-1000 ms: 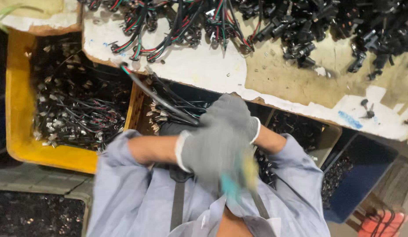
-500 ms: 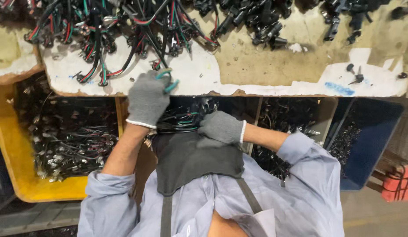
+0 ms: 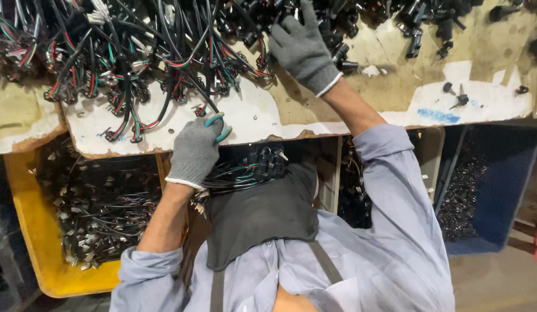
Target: The person repeatedly picks up small black plastic connectors and wire bundles from a workbench, joins them together by hand, and places the assembled units into a yellow bin. The process is continuous and repetitive throughout the clip.
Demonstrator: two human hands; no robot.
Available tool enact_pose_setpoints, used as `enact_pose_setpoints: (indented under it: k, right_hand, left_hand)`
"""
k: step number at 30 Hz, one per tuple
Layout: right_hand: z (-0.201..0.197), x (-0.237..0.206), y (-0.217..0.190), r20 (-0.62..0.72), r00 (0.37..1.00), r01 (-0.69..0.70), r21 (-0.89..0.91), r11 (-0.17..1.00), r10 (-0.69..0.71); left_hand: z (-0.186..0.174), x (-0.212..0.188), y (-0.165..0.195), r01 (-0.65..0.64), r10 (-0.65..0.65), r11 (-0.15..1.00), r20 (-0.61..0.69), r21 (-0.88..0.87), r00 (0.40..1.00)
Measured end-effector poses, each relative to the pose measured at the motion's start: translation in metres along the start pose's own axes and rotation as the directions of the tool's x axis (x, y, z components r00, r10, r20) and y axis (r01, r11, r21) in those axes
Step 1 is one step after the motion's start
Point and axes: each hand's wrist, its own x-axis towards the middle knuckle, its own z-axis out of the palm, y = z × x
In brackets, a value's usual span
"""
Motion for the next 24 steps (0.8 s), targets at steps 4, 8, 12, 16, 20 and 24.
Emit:
enact_pose_setpoints:
  k: [4, 8, 12, 16, 20, 24]
  right_hand:
    - [-0.007, -0.011, -0.002, -0.219, 0.927, -0.225, 0.322, 0.92, 0.304]
    - [-0.014, -0.027, -0.034, 0.175, 0.607, -0.383, 0.919, 0.092, 0.776]
    - [-0.019, -0.043, -0.08, 0.168, 0.565, -0.335, 0.941, 0.039, 0.808]
    - [-0.041, -0.053, -0.111, 0.14, 0.689, -0.422, 0.875, 0.236, 0.711]
    - [-0.059, -0.051, -0.115, 0.035, 0.867, -0.288, 0.85, 0.441, 0.497]
    - [-0.071, -0.042, -0.114, 0.065, 0.94, -0.217, 0.872, 0.44, 0.334]
  left_hand:
    - [-0.003, 0.001, 0.003, 0.094, -0.094, 0.996, 0.002, -0.005, 0.996]
    - [0.006, 0.002, 0.012, 0.261, -0.26, 0.965, 0.071, 0.005, 0.963]
    - [0.016, 0.009, 0.018, 0.308, -0.305, 0.951, 0.07, -0.036, 0.95]
    - [-0.008, 0.018, 0.019, 0.297, -0.302, 0.937, -0.002, -0.185, 0.953]
    - [-0.068, 0.007, 0.026, 0.299, -0.465, 0.531, 0.021, -0.793, 0.885]
    - [-0.096, -0.022, 0.054, 0.185, -0.336, 0.407, 0.042, -0.894, 0.941]
